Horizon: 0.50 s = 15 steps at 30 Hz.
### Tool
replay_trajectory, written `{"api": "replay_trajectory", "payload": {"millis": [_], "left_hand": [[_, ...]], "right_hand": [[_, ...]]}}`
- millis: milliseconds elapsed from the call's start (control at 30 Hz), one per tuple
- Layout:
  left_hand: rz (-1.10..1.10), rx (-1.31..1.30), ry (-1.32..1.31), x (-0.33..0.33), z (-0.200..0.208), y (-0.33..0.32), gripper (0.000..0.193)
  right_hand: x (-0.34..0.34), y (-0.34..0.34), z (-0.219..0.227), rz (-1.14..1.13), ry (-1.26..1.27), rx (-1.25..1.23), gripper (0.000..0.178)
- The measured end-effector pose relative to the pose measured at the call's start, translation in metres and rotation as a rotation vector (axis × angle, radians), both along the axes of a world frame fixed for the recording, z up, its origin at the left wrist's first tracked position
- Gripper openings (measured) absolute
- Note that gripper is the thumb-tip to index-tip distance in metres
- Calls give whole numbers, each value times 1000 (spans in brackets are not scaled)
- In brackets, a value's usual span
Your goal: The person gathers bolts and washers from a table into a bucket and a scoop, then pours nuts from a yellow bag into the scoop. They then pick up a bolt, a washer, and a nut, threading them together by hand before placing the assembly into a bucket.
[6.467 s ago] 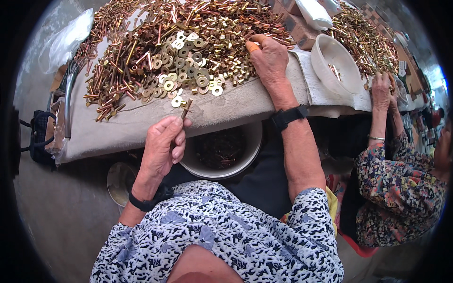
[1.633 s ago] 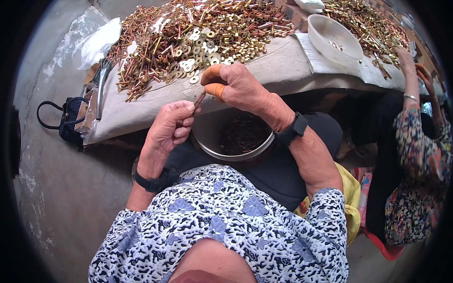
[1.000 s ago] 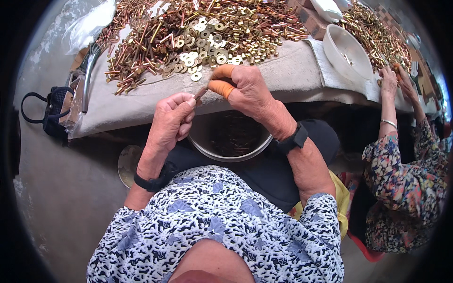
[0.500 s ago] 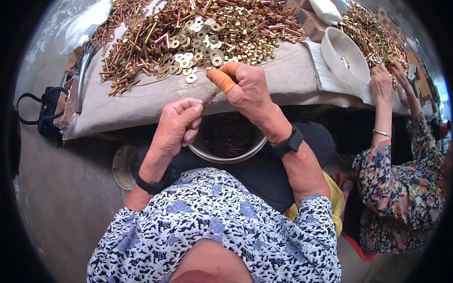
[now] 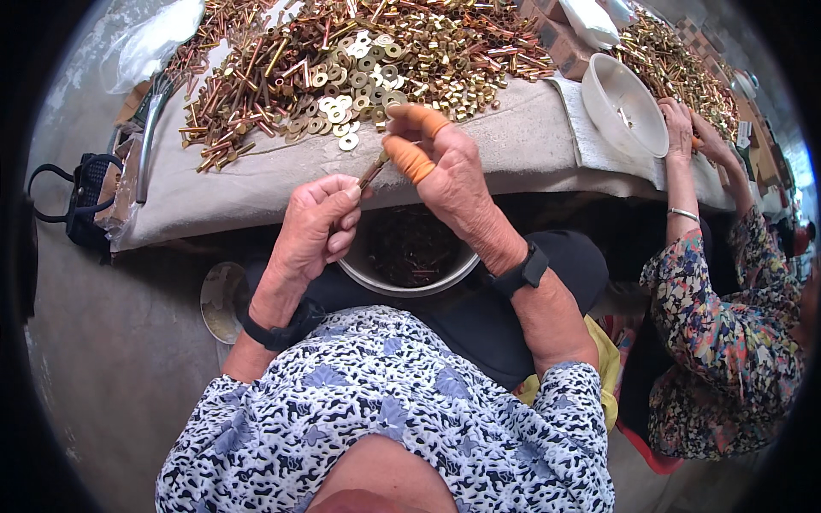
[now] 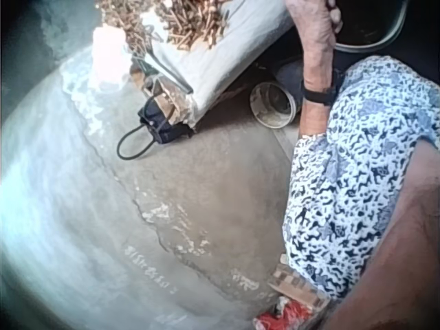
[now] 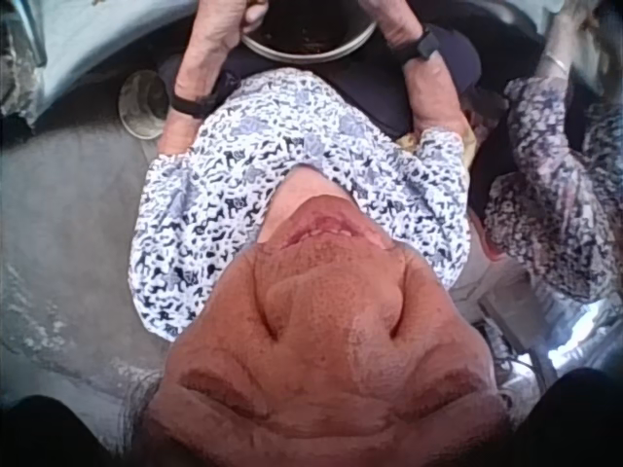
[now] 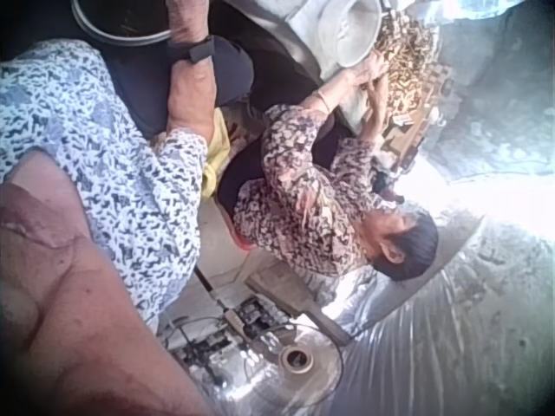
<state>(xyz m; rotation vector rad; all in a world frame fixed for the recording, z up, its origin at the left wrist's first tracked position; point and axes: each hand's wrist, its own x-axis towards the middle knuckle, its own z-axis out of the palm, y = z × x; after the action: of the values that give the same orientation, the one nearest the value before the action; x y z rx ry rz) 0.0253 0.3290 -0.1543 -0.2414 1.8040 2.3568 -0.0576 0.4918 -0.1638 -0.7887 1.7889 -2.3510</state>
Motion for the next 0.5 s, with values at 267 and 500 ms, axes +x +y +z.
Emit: {"api": "replay_trajectory", "payload": {"millis": [267, 500], "left_hand": [[3, -54, 15, 2, -3, 2, 18], [38, -121, 94, 1, -8, 6, 20]], "right_hand": [[-1, 8, -9, -112, 59, 281, 23], [11, -12, -1, 194, -81, -291, 55]]}}
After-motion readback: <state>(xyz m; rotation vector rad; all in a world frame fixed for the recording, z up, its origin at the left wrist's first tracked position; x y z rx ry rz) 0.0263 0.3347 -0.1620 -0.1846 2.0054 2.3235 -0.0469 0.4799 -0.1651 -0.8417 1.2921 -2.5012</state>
